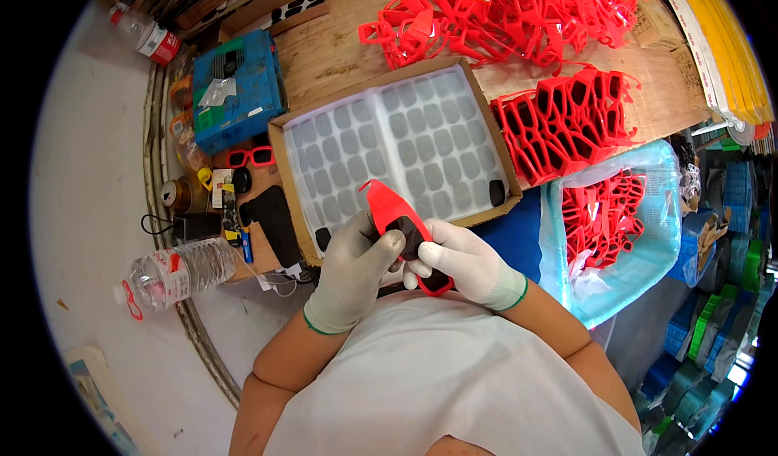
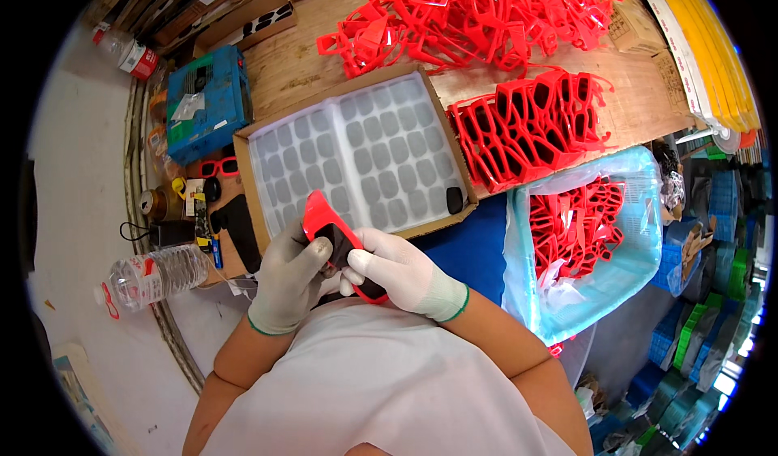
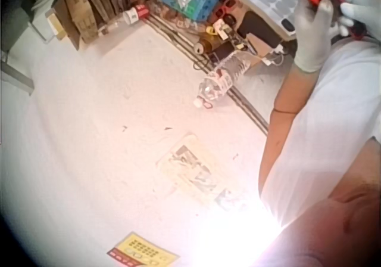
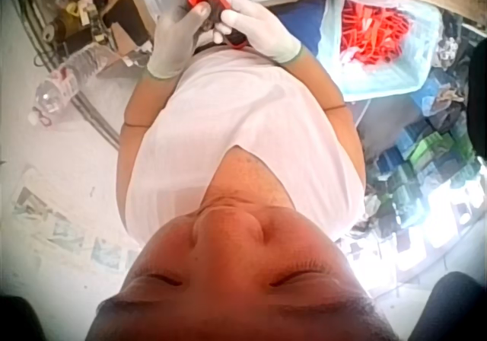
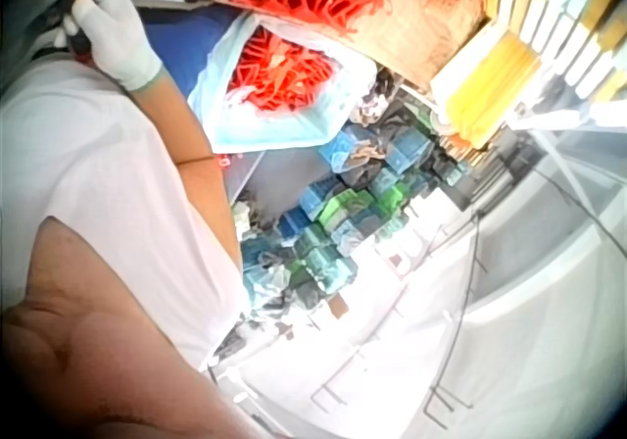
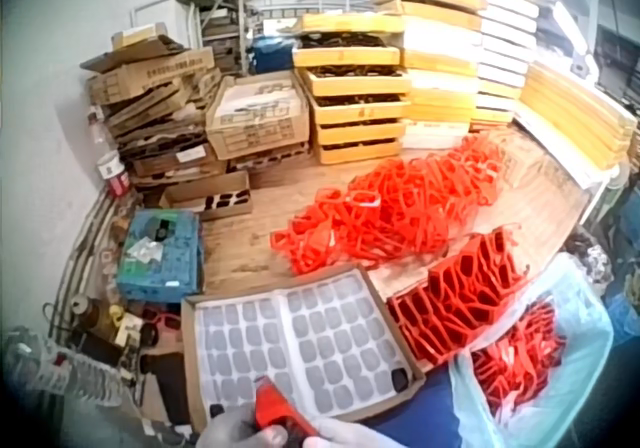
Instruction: The person assembles red plastic sunglasses by inserting black lenses into the frames. They pick up frames and lenses from a tray, fit the lenses into the arms, and place the completed glasses into a blue bin.
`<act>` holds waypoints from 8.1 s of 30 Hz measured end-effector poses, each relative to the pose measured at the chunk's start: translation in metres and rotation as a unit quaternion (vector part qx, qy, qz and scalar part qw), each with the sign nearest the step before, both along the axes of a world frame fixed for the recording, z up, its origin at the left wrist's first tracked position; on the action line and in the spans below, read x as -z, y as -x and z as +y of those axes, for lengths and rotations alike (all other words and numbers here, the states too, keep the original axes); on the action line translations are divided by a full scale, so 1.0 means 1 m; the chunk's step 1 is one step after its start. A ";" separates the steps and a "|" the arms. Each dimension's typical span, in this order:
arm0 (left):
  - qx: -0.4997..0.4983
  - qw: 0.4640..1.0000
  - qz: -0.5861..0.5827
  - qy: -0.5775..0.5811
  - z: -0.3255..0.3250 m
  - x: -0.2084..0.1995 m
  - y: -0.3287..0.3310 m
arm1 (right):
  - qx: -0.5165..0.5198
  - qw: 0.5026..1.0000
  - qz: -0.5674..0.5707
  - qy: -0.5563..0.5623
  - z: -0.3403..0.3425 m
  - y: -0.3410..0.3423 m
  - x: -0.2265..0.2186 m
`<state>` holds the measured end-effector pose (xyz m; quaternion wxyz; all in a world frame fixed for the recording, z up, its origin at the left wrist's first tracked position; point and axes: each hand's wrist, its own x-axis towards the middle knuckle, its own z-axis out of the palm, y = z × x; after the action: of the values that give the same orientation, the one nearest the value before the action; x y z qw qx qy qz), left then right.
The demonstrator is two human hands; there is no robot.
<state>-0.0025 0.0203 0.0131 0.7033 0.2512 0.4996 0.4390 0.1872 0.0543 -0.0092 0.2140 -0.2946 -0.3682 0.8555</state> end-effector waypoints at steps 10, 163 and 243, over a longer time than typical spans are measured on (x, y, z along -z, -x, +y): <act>-0.024 0.998 0.029 -0.040 -0.004 0.009 0.004 | -0.018 0.992 -0.088 -0.094 0.009 0.000 -0.007; -0.194 0.964 0.111 0.145 0.345 0.132 0.017 | 0.371 0.473 -0.626 -0.497 0.180 -0.239 0.020; 0.166 0.957 0.179 -0.158 0.008 -0.005 0.001 | 0.109 0.990 0.004 -0.085 0.018 -0.022 -0.008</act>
<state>-0.0033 0.0279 0.0184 0.6166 0.5126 0.4931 0.3375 0.2090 0.0727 -0.0010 0.3320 -0.3105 -0.4040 0.7938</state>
